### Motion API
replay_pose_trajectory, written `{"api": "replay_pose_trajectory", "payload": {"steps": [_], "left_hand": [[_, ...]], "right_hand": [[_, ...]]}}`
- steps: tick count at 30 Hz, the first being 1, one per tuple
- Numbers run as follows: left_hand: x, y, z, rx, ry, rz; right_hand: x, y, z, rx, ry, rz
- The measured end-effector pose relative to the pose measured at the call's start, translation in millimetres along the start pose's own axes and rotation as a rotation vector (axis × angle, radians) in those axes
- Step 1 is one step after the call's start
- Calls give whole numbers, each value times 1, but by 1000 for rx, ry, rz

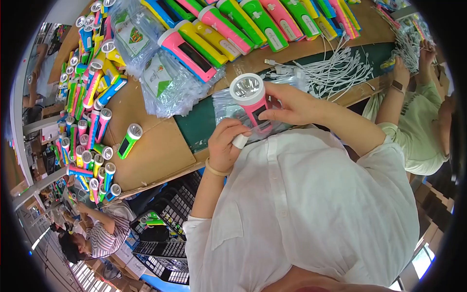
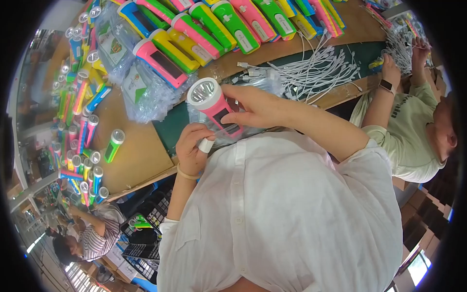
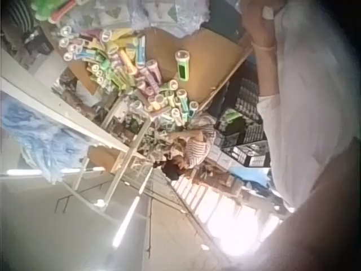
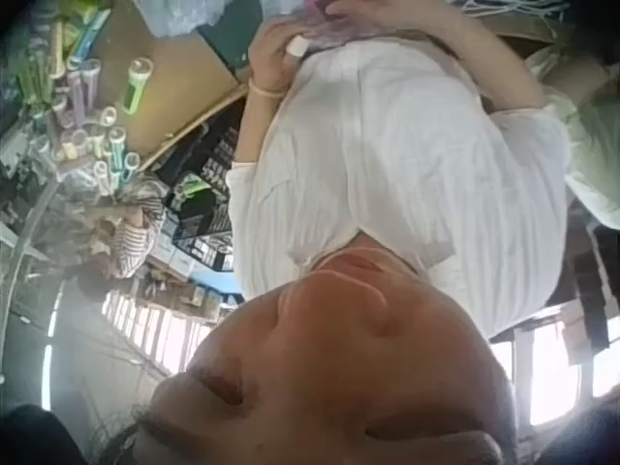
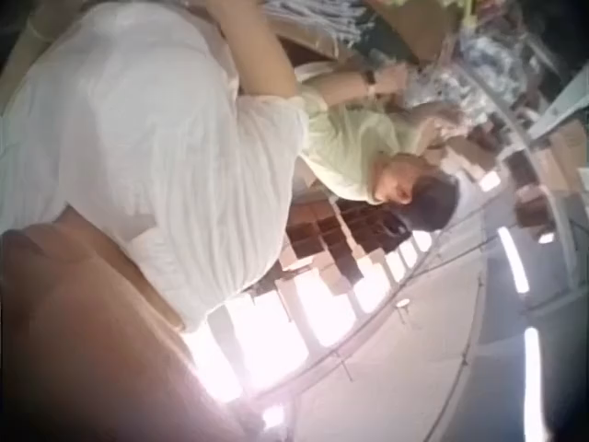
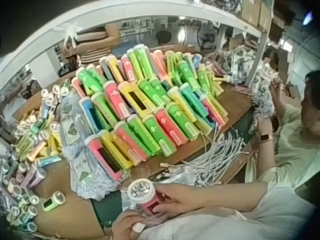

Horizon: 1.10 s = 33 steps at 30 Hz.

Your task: Packaging solar-powered flashlights into plastic bags with lanyards at an assembly station.

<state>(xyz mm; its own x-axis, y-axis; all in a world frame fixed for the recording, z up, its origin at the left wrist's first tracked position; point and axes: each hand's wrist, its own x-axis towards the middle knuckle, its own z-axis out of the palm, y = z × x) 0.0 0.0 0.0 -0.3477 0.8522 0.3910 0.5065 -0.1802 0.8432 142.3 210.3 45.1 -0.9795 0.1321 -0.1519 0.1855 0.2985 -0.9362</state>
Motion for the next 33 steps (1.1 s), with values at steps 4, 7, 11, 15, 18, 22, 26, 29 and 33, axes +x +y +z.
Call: {"api": "replay_pose_trajectory", "payload": {"steps": [4,7,11,15,18,22,26,29,33], "left_hand": [[7,2,-7,-17,7,13],[11,2,-7,-47,-129,69],[26,1,-12,-78,-232,95],[35,-5,-13,-101,-320,71],[44,-10,-11,-125,-340,74],[52,-4,-10,-108,-352,90],[68,-1,0,-92,-382,218],[71,2,13,-81,-430,262],[59,-12,-3,81,-234,145]], "right_hand": [[-6,-32,-21,-504,-176,87],[-10,-45,-18,-673,-261,143],[-15,-31,-6,-817,-237,69],[-19,-7,12,-898,-146,-15],[-23,-7,15,-936,-77,-17],[-30,-11,-5,-834,-139,-59],[-36,-4,11,-860,-94,-49],[-25,-4,40,-924,-77,22],[-52,13,-28,-715,86,23]]}}
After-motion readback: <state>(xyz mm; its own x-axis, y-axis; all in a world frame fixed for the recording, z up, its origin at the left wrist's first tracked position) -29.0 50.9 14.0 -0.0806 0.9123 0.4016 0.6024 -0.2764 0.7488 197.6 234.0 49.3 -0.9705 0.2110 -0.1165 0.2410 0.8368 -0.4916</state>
